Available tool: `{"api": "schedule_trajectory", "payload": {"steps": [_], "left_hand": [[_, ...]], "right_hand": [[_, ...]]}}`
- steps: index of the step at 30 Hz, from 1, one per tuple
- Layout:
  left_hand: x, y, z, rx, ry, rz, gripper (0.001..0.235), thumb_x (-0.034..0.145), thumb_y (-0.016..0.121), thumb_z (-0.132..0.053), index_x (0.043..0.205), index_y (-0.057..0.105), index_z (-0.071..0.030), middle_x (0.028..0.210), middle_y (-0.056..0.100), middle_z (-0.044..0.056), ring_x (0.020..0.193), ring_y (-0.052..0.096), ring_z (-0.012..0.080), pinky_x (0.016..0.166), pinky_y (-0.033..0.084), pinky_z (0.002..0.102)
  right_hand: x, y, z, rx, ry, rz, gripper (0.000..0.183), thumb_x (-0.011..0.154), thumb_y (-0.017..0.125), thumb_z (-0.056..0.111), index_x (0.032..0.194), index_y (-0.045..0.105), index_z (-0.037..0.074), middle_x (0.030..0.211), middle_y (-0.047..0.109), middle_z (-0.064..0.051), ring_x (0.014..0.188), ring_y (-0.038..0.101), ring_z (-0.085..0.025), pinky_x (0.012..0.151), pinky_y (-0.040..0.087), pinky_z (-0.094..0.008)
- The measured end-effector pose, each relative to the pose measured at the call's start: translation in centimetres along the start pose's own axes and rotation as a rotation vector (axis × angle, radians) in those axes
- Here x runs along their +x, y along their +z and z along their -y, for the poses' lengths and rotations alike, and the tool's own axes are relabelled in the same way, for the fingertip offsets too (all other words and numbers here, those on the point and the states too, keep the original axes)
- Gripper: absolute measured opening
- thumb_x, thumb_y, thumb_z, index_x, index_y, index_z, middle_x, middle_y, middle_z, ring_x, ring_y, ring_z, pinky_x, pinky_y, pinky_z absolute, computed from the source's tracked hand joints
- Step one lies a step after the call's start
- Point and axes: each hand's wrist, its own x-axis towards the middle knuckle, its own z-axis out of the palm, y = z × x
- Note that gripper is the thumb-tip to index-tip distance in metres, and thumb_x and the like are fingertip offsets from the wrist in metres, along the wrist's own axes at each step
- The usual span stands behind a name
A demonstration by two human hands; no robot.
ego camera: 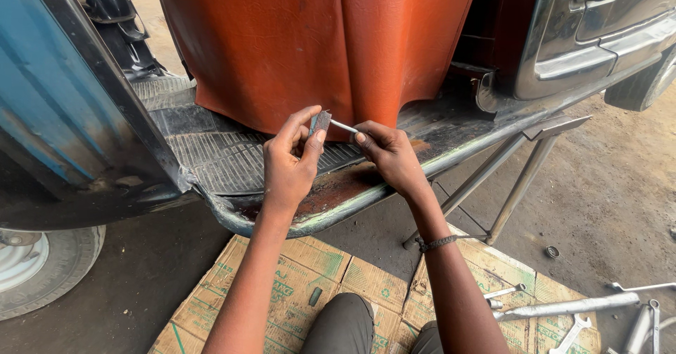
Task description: The person is sitting on a cardboard sheet on the ground, working on the lower side panel of a three-wheeled vehicle. They use a metal rod and a hammer to repeatedly tap and adjust a specific spot on the vehicle's bodywork.
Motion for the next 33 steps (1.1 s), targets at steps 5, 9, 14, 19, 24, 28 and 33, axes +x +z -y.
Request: {"api": "schedule_trajectory", "payload": {"steps": [5,9,14,19,24,28,33], "left_hand": [[-0.15,-0.14,-0.53,-0.001,0.047,0.006,0.030,0.100,0.066,-0.006,0.130,0.067,-0.002,0.069,0.065,0.001,0.059,0.058,0.0026,0.053,0.044,0.021],[-0.16,-0.15,-0.70,0.007,0.110,0.023,0.029,0.102,0.065,-0.006,0.131,0.066,-0.004,0.072,0.067,0.000,0.061,0.061,0.0031,0.054,0.048,0.021],[-0.25,-0.24,-0.82,0.035,0.128,0.022,0.041,0.101,0.065,-0.006,0.141,0.057,-0.003,0.066,0.060,0.000,0.059,0.057,0.0049,0.058,0.047,0.024],[-0.42,-0.21,-0.77,0.018,0.152,0.028,0.044,0.102,0.065,-0.004,0.144,0.054,-0.002,0.069,0.059,0.000,0.064,0.057,0.0055,0.062,0.049,0.024],[-0.11,-0.14,-0.44,0.106,0.098,-0.052,0.045,0.101,0.066,-0.002,0.144,0.054,-0.001,0.070,0.061,0.000,0.064,0.057,0.0068,0.062,0.047,0.023],[0.31,-0.36,-0.35,0.046,-0.013,-0.148,0.045,0.099,0.066,-0.003,0.143,0.057,-0.003,0.069,0.060,0.004,0.062,0.055,0.0102,0.058,0.045,0.027],[0.14,0.03,-0.91,0.089,0.314,-0.011,0.024,0.102,0.066,-0.003,0.125,0.070,-0.004,0.119,0.076,0.017,0.112,0.075,0.0267,0.093,0.060,0.036]], "right_hand": [[0.09,-0.04,0.01,-0.015,0.017,-0.002,0.022,0.103,0.061,0.022,0.109,0.073,0.004,0.068,0.050,0.005,0.065,0.046,-0.005,0.058,0.040,-0.024],[0.09,0.04,0.12,-0.052,0.014,-0.006,0.023,0.102,0.061,0.023,0.110,0.074,0.006,0.067,0.054,0.004,0.064,0.049,-0.005,0.057,0.042,-0.024],[-0.06,0.01,0.54,-0.052,0.029,-0.005,0.023,0.102,0.061,0.023,0.111,0.075,0.006,0.066,0.055,0.004,0.063,0.048,-0.005,0.056,0.040,-0.025],[-0.06,-0.03,0.56,-0.020,0.017,-0.004,0.023,0.102,0.062,0.023,0.111,0.074,0.005,0.066,0.055,0.005,0.063,0.047,-0.005,0.056,0.040,-0.024],[0.06,0.12,-0.10,-0.016,-0.021,-0.025,0.021,0.104,0.061,0.021,0.104,0.072,0.003,0.069,0.054,0.005,0.066,0.048,-0.003,0.059,0.042,-0.022],[0.22,-0.14,-0.15,0.089,0.110,-0.007,0.026,0.105,0.060,0.024,0.097,0.072,0.003,0.068,0.049,0.007,0.062,0.040,-0.004,0.054,0.033,-0.023],[0.86,-0.69,0.21,0.053,0.202,0.178,0.029,0.104,0.059,0.028,0.097,0.075,0.006,0.064,0.045,0.008,0.058,0.038,-0.004,0.052,0.030,-0.023]]}}
